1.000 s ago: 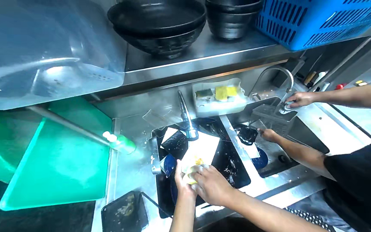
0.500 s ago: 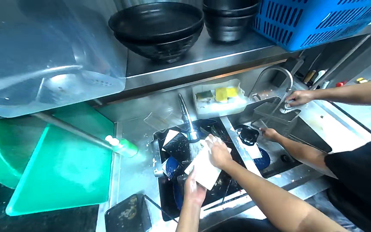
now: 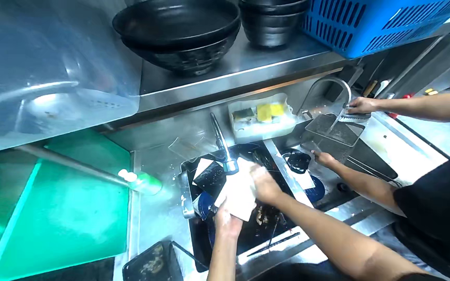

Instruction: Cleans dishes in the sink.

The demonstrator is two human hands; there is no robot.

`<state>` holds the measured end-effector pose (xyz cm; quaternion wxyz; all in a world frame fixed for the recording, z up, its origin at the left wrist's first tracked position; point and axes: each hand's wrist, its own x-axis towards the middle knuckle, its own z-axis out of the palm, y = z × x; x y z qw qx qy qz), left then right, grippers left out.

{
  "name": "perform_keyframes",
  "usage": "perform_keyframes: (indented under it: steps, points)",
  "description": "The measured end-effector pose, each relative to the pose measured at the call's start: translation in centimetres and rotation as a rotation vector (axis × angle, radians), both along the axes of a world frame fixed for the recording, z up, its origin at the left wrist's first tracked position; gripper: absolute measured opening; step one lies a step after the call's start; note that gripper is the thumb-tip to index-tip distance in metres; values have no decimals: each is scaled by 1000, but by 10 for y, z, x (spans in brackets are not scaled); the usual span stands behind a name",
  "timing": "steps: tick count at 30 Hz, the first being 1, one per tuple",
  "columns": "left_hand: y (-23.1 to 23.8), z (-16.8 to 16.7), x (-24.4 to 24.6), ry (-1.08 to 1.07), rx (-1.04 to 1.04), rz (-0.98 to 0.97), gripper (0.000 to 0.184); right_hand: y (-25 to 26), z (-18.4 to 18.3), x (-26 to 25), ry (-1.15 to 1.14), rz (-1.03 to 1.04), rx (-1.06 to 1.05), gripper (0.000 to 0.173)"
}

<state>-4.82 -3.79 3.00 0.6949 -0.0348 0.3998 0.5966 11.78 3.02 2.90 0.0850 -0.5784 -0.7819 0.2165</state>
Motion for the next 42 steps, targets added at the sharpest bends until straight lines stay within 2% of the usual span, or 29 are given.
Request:
perform_keyframes:
  steps: [3, 5, 7, 10, 12, 15, 19, 21, 23, 25, 28, 31, 33, 36, 39, 41, 42]
  points:
    - [-8, 1, 6, -17, 41, -100, 44, 32, -6, 18, -39, -212, 60, 48]
    - [-9, 3, 10, -25, 49, -115, 42, 32, 3, 14, -24, -371, 49, 42]
    - [-6, 6, 13, -18, 35, -112, 40, 23, 8, 3, 18, -426, -15, 43]
    - [1, 6, 17, -21, -3, -126, 42, -5, 13, -24, 82, -279, -179, 47]
    - [7, 5, 19, -22, 9, -153, 50, -26, 24, -45, 161, -162, -257, 49]
    - [13, 7, 17, 61, 55, -114, 60, -54, 31, -57, 184, -4, -282, 48]
    - [24, 0, 3, 67, 47, 36, 45, -78, 19, -30, 170, 179, -173, 44]
    - [26, -7, -5, 44, 41, 72, 43, -73, 10, -10, 108, 153, -131, 42]
    - [30, -2, -5, 28, 50, 81, 42, -49, 2, 5, 114, -5, -131, 42]
    - [27, 10, 0, -4, 71, 45, 43, -27, -7, 15, 337, -249, -162, 37]
    - [26, 27, 15, 33, 96, -55, 41, -21, -2, 5, 1029, -680, -395, 34]
    - [27, 30, 29, 104, -18, -112, 40, -32, 6, -7, 1641, -842, -757, 31]
    - [27, 24, 33, 117, -88, -145, 40, -35, 2, -9, 1863, -863, -904, 44]
    - [20, 15, 38, 89, -99, -205, 42, -45, -3, -9, 1876, -812, -989, 45]
    - [14, 8, 45, 87, -100, -222, 41, -57, -5, -2, 1725, -745, -1116, 51]
    - [14, 6, 49, 76, -142, -206, 39, -60, -4, 0, 1599, -804, -1084, 48]
    - [16, 6, 51, 60, -171, -182, 37, -62, -1, 0, 1539, -862, -990, 43]
